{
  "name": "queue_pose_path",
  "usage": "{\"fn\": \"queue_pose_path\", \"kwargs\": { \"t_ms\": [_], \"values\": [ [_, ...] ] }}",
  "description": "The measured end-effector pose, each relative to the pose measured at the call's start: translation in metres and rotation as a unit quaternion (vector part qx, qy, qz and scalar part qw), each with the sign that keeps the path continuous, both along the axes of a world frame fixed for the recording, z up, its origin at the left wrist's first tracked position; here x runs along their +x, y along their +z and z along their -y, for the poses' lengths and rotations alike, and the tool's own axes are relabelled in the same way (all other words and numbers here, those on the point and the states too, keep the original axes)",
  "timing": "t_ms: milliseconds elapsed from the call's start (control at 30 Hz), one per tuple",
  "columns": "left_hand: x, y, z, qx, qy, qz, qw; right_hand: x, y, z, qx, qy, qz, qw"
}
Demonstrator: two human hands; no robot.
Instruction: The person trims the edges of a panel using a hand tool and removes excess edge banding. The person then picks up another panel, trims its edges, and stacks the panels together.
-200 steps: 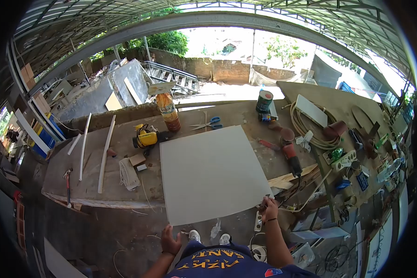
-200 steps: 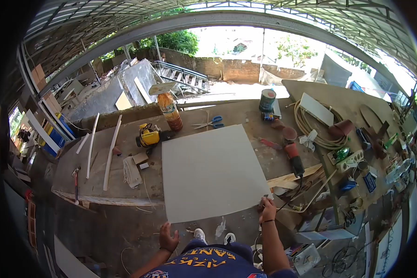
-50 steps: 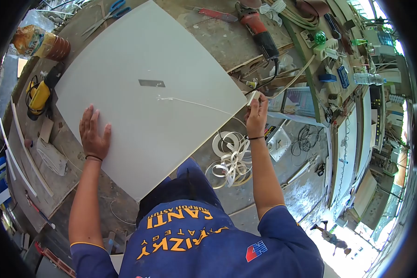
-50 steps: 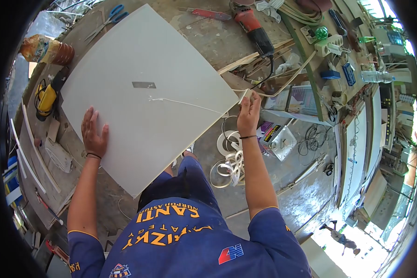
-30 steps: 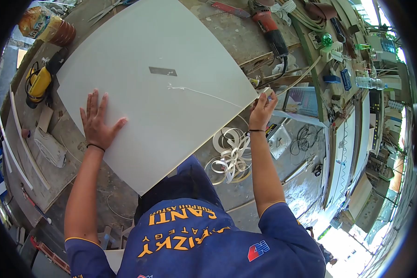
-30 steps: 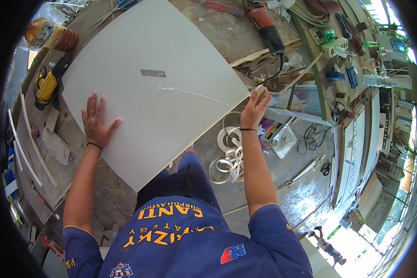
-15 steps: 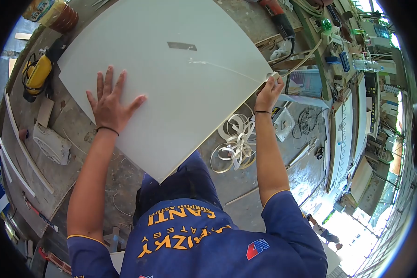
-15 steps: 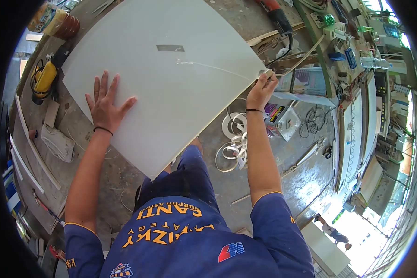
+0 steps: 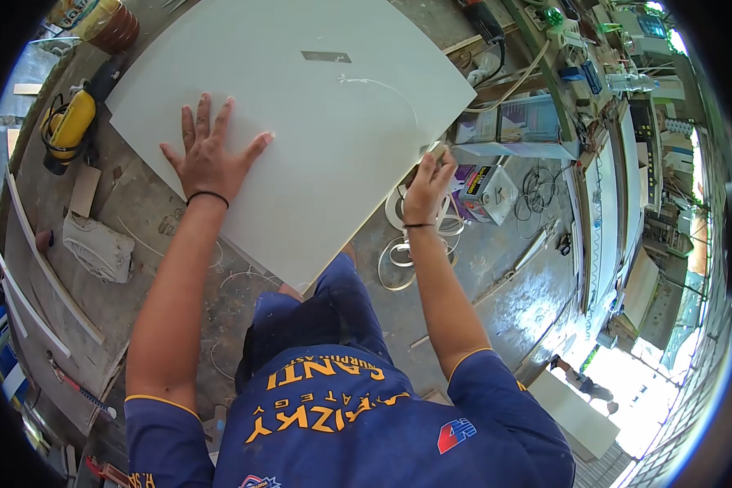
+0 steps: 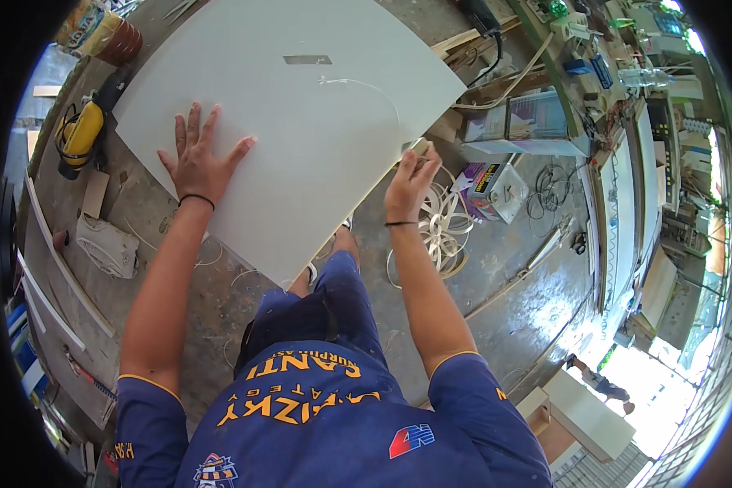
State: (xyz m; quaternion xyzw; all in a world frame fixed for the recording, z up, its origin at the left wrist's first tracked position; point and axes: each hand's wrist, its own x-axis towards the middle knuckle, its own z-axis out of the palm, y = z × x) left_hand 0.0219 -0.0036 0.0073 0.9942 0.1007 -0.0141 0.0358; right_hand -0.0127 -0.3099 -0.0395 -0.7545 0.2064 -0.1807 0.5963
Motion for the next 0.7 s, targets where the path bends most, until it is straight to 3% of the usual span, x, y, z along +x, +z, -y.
{"fn": "queue_pose_path", "kwargs": {
  "t_ms": [100, 200, 267, 300, 367, 467, 700],
  "values": [
    [0.001, 0.002, 0.001, 0.000, 0.008, -0.006, 1.000, -0.029, -0.004, -0.028, -0.009, 0.011, 0.064, 0.998],
    [-0.003, -0.002, -0.004, -0.016, 0.001, -0.009, 1.000, -0.040, 0.004, -0.031, -0.007, 0.033, 0.040, 0.999],
    [-0.010, -0.018, -0.020, -0.041, -0.171, 0.037, 0.984, -0.038, -0.004, -0.023, -0.025, 0.046, 0.014, 0.999],
    [-0.020, -0.007, -0.026, -0.034, -0.169, 0.045, 0.984, -0.034, -0.005, -0.021, -0.020, 0.049, 0.022, 0.998],
    [-0.049, 0.019, -0.035, -0.099, -0.475, -0.051, 0.873, -0.035, -0.007, -0.022, -0.025, 0.050, 0.032, 0.998],
    [-0.048, 0.026, -0.041, -0.068, -0.515, -0.052, 0.853, -0.032, -0.003, -0.026, -0.001, 0.047, 0.034, 0.998],
    [-0.050, 0.018, -0.038, -0.055, -0.499, -0.034, 0.864, -0.041, 0.008, -0.036, -0.010, 0.044, -0.013, 0.999]
  ]
}}
